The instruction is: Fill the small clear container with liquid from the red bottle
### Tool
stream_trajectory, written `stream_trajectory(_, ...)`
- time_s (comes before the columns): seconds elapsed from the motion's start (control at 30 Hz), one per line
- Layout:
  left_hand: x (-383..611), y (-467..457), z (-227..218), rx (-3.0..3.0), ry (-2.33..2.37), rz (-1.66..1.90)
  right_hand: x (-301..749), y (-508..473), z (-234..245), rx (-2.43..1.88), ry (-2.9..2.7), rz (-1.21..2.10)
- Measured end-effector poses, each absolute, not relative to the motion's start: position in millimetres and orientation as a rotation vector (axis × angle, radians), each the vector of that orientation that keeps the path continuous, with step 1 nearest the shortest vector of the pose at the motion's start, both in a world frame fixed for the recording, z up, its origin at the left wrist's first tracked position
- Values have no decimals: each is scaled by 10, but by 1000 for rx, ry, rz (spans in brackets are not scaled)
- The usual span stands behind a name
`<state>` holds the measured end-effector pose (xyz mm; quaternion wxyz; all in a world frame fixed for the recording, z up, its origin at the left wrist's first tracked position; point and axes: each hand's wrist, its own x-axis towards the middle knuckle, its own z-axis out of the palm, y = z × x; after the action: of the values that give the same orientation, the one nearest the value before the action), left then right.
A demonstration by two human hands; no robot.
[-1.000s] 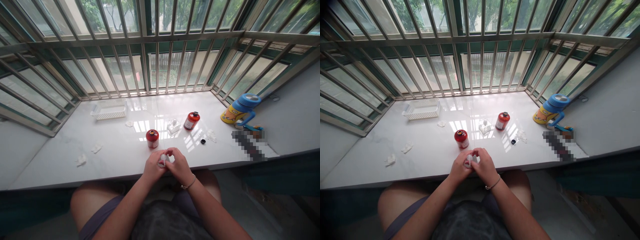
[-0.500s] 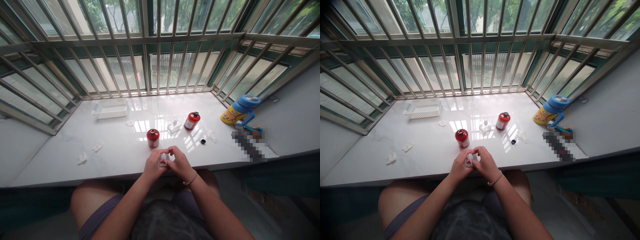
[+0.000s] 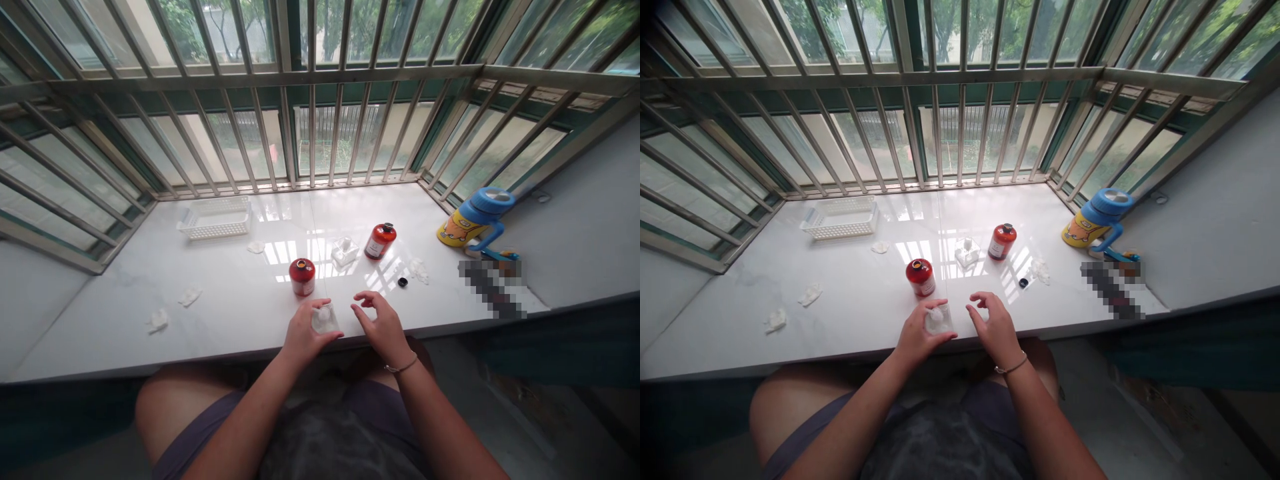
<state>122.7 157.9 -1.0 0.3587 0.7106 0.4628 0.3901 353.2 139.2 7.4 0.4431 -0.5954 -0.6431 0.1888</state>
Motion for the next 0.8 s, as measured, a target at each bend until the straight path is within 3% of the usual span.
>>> stream_trajectory(0.8, 1257, 1540, -39, 1665, 1236, 1006, 2877, 1240, 81, -1350, -1573, 656)
